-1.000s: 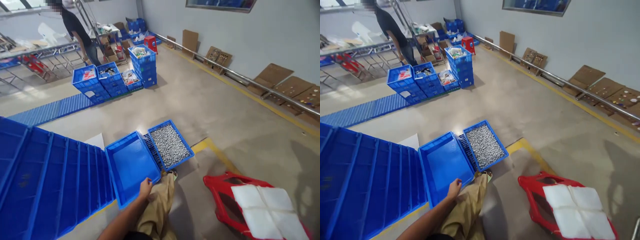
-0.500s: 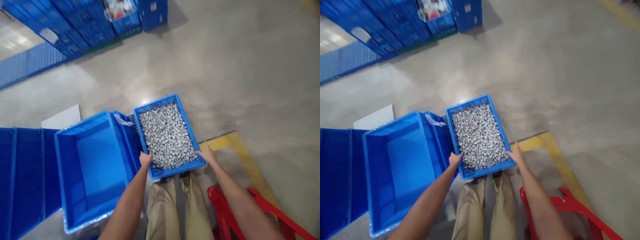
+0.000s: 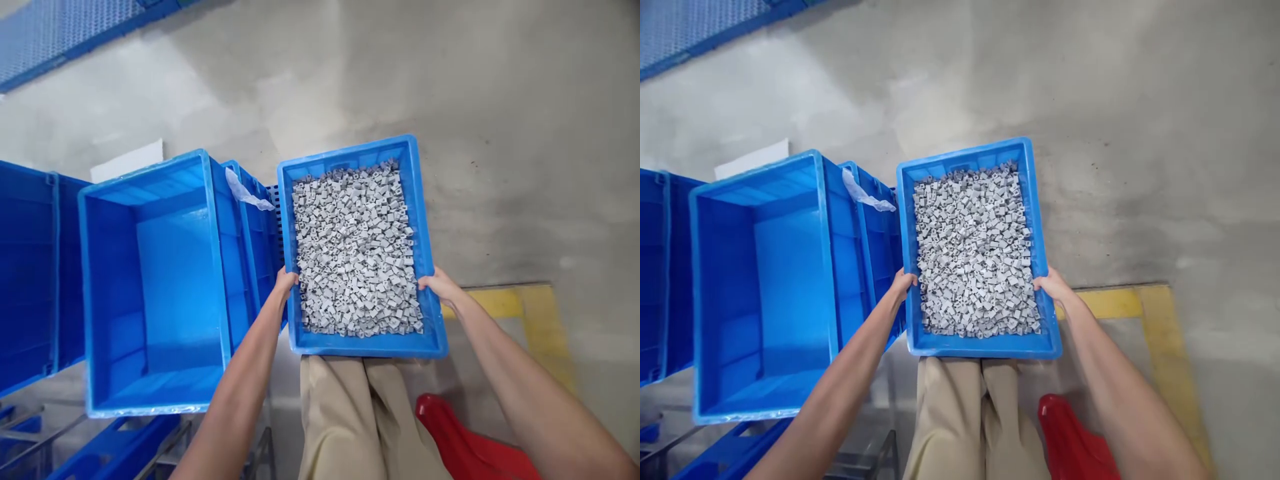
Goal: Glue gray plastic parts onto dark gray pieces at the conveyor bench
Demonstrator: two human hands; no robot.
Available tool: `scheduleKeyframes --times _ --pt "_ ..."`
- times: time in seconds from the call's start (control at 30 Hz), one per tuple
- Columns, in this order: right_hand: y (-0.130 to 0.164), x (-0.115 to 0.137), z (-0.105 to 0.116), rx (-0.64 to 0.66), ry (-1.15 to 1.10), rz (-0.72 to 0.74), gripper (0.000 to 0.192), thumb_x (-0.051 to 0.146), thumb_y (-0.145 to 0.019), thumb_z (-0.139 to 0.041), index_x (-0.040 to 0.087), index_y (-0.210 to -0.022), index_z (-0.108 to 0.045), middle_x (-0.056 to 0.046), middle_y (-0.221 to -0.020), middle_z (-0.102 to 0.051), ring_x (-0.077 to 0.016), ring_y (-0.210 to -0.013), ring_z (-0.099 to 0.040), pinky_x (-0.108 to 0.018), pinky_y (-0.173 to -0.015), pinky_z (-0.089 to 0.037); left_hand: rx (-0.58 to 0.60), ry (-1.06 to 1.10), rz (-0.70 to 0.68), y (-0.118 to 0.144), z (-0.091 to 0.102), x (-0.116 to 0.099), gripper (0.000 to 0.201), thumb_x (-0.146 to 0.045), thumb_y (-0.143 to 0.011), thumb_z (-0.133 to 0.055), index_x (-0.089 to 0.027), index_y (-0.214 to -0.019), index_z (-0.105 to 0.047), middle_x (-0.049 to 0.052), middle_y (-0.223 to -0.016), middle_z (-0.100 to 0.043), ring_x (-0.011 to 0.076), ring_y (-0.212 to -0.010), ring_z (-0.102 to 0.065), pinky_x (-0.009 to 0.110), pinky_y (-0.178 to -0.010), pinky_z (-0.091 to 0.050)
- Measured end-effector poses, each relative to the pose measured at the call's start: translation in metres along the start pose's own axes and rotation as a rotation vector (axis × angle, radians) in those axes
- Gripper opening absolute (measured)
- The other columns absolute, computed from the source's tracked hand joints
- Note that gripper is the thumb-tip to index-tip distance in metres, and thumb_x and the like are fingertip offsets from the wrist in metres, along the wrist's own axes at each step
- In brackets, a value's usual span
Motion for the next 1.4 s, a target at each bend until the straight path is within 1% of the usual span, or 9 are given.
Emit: scheduleKeyframes --times 0.13,0.23,0.43,0.57,0.73,0.93,1.13,1.27,1.4 --pt "0.001 -0.002 0.000 0.014 0.101 -0.090 0.021 0.033 -0.092 -0.054 0.012 -0.090 -0.059 0.002 -0.072 -0.057 -0.0077 -0.054 -0.053 -0.022 -0.052 -0.047 -0.017 -0.035 0.002 0.000 0.000 -0.006 0.023 -0.032 -0.087 -0.056 -0.011 -0.096 -0.060 0.003 -0.087 -0.063 0.0134 -0.072 -0.060 0.029 -0.063 -0.052" --pt "0.003 0.000 0.001 -0.060 0.201 -0.083 0.021 0.033 -0.090 -0.056 0.012 -0.091 -0.058 0.000 -0.075 -0.059 -0.0096 -0.059 -0.055 -0.025 -0.057 -0.048 -0.062 -0.096 -0.029 -0.004 0.009 -0.019 0.025 -0.033 -0.084 -0.059 -0.013 -0.099 -0.060 0.005 -0.093 -0.063 0.0171 -0.083 -0.061 0.035 -0.074 -0.052" --pt "-0.003 0.035 0.009 -0.313 0.414 0.059 0.040 0.048 -0.078 -0.060 0.014 -0.100 -0.059 -0.011 -0.093 -0.064 -0.0277 -0.092 -0.059 -0.035 -0.077 -0.045 -0.158 -0.193 -0.122 -0.024 0.030 -0.052 0.036 -0.043 -0.081 -0.061 -0.014 -0.102 -0.061 0.008 -0.103 -0.064 0.0215 -0.097 -0.060 0.044 -0.088 -0.046" --pt "-0.028 0.049 0.015 -0.250 0.490 0.047 0.035 0.046 -0.076 -0.063 0.012 -0.084 -0.064 -0.015 -0.086 -0.065 -0.0306 -0.090 -0.060 -0.036 -0.074 -0.045 -0.192 -0.226 -0.183 -0.036 0.026 -0.061 0.032 -0.041 -0.083 -0.059 -0.014 -0.100 -0.062 0.007 -0.102 -0.066 0.0212 -0.099 -0.061 0.042 -0.089 -0.046" --pt "-0.035 0.053 0.023 -0.119 0.543 0.022 0.023 0.036 -0.077 -0.066 0.014 -0.076 -0.063 -0.003 -0.073 -0.064 -0.0180 -0.074 -0.061 -0.033 -0.071 -0.046 -0.236 -0.220 -0.219 -0.031 0.026 -0.063 0.027 -0.039 -0.083 -0.060 -0.013 -0.092 -0.064 0.007 -0.094 -0.066 0.0207 -0.094 -0.062 0.041 -0.086 -0.048" --pt "0.002 0.054 0.026 -0.192 0.583 0.005 0.027 0.039 -0.086 -0.058 0.013 -0.078 -0.061 -0.003 -0.080 -0.062 -0.0151 -0.076 -0.057 -0.031 -0.072 -0.045 -0.305 -0.168 -0.265 -0.009 0.033 -0.056 0.023 -0.034 -0.082 -0.059 -0.013 -0.089 -0.064 0.005 -0.087 -0.068 0.0196 -0.086 -0.063 0.037 -0.081 -0.048" --pt "0.040 0.057 0.039 -0.244 0.560 -0.024 0.031 0.034 -0.078 -0.059 0.004 -0.078 -0.066 -0.010 -0.072 -0.064 -0.0132 -0.062 -0.048 -0.026 -0.059 -0.034 -0.331 -0.104 -0.299 0.020 0.047 -0.054 0.026 -0.026 -0.070 -0.052 -0.011 -0.085 -0.068 0.008 -0.083 -0.070 0.0232 -0.082 -0.064 0.027 -0.070 -0.046" --pt "0.074 0.057 0.057 -0.275 0.565 -0.055 0.034 0.032 -0.077 -0.057 0.001 -0.085 -0.068 -0.012 -0.077 -0.066 -0.0135 -0.064 -0.046 -0.026 -0.059 -0.031 -0.284 -0.100 -0.307 0.043 0.059 -0.057 0.028 -0.026 -0.064 -0.050 -0.012 -0.081 -0.067 0.006 -0.078 -0.068 0.0222 -0.078 -0.062 0.027 -0.067 -0.044" --pt "0.131 0.051 0.082 -0.245 0.564 -0.134 0.024 0.028 -0.076 -0.057 0.006 -0.081 -0.067 -0.007 -0.072 -0.063 -0.0144 -0.063 -0.049 -0.024 -0.057 -0.032 -0.182 -0.112 -0.281 0.084 0.068 -0.049 0.020 -0.027 -0.062 -0.050 -0.013 -0.069 -0.063 0.004 -0.067 -0.062 0.0198 -0.068 -0.058 0.026 -0.060 -0.041"
Point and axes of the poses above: each hand's wrist, its own y-axis away from the middle knuckle, its own z-axis out of the back of the hand, x = y × z, the point moved 3 cm from there along -y, towards the middle knuckle
